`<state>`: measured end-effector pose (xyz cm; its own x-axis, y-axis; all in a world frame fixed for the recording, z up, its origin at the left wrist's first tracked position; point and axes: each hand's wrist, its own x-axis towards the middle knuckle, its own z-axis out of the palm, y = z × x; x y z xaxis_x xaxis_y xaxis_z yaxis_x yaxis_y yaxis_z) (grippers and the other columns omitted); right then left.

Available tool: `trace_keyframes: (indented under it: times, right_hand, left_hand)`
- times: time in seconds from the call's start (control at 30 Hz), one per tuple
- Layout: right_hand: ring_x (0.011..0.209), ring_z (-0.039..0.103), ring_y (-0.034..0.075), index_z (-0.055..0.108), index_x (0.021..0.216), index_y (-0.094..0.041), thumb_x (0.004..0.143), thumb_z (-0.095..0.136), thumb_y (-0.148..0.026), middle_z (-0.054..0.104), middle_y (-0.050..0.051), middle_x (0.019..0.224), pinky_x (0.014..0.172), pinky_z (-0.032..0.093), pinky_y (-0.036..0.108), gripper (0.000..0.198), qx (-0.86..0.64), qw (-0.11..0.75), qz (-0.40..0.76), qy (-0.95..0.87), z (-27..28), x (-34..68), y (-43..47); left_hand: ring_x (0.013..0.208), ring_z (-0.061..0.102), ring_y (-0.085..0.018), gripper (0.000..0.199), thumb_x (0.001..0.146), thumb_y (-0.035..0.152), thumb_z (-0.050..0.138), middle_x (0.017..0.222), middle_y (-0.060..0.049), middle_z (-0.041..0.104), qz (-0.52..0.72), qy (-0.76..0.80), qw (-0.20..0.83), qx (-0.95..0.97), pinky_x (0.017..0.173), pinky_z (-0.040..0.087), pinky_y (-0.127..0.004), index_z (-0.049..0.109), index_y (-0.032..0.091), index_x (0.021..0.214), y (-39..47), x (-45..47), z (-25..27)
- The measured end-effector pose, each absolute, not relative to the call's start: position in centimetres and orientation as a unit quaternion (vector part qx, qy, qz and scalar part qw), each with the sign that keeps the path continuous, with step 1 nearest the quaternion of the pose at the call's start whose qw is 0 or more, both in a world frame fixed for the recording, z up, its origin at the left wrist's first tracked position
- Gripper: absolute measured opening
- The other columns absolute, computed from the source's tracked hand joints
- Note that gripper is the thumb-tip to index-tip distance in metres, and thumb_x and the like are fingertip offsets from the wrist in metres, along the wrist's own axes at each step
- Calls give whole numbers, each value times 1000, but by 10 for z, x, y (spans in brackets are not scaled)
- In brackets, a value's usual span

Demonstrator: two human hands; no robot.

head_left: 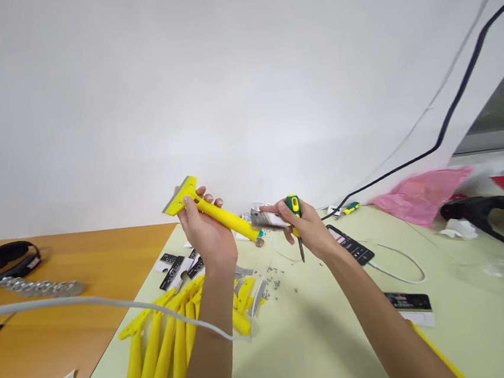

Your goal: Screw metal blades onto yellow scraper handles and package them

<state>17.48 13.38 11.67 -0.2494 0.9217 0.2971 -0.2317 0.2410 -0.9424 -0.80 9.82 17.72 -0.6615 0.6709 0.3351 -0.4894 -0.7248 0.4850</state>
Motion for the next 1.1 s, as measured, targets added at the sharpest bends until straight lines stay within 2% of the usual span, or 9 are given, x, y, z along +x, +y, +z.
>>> trace_keyframes:
  times: [0.1,0.27,0.37,0.47,0.6,0.67,0.83,0.97,1.1]
  right_hand:
    - [61,57,13,66,99,-24,88,87,-67,83,12,127,44,43,28,49,-323,561,541,-536,113,169,136]
    - [59,57,11,78,103,-25,73,99,-56,78,12,141,41,40,29,48,-330,567,546,-521,112,160,134]
    - [81,76,24,80,105,-24,73,99,-52,78,14,135,41,35,27,46,-323,566,554,-518,109,154,133]
    - [107,80,37,76,105,-24,78,95,-56,80,17,121,42,37,28,46,-341,550,539,-539,104,152,136]
    - [79,78,28,68,108,-26,102,65,-65,80,9,99,53,50,35,40,-436,421,365,-707,93,155,140]
    - [79,75,27,69,103,-26,106,61,-61,78,6,94,68,56,39,37,-450,349,293,-768,85,155,140]
    - [110,72,32,75,110,-23,93,85,-43,78,11,119,93,55,41,29,-401,207,244,-859,57,134,147]
    - [121,71,34,74,130,-24,76,99,-37,74,13,133,97,55,39,61,-363,87,220,-901,37,105,173]
    - [114,72,35,77,121,-21,62,105,-39,76,13,122,92,56,38,67,-334,2,193,-922,28,85,192]
  left_hand:
    - [87,60,-13,17,105,39,71,117,-7,70,889,200,323,257,84,55,-25,64,23,103,105,-15,172]
    - [91,62,-14,17,103,40,72,122,-6,72,898,205,303,242,85,55,-26,63,24,104,114,-27,167]
    - [87,60,-13,17,102,39,71,116,-5,71,897,189,324,233,81,53,-26,63,24,105,120,-30,164]
    - [84,61,-14,22,99,42,75,111,-5,72,884,181,358,241,75,50,-27,64,24,105,126,-31,161]
    - [79,61,-13,28,96,45,80,107,-6,73,871,188,381,248,68,47,-26,64,23,103,135,-40,155]
    - [77,62,-13,30,96,48,80,105,-6,74,865,192,387,256,65,46,-26,64,23,101,137,-48,153]
    - [66,57,-10,27,103,46,75,98,-3,73,872,167,394,239,55,44,-24,63,23,98,132,-67,160]
    - [59,56,-10,41,98,62,79,89,-3,71,845,189,423,267,48,40,-26,63,23,98,124,-71,169]
    - [58,60,-12,50,94,71,79,85,-4,71,815,223,449,290,47,42,-28,66,23,101,121,-69,170]
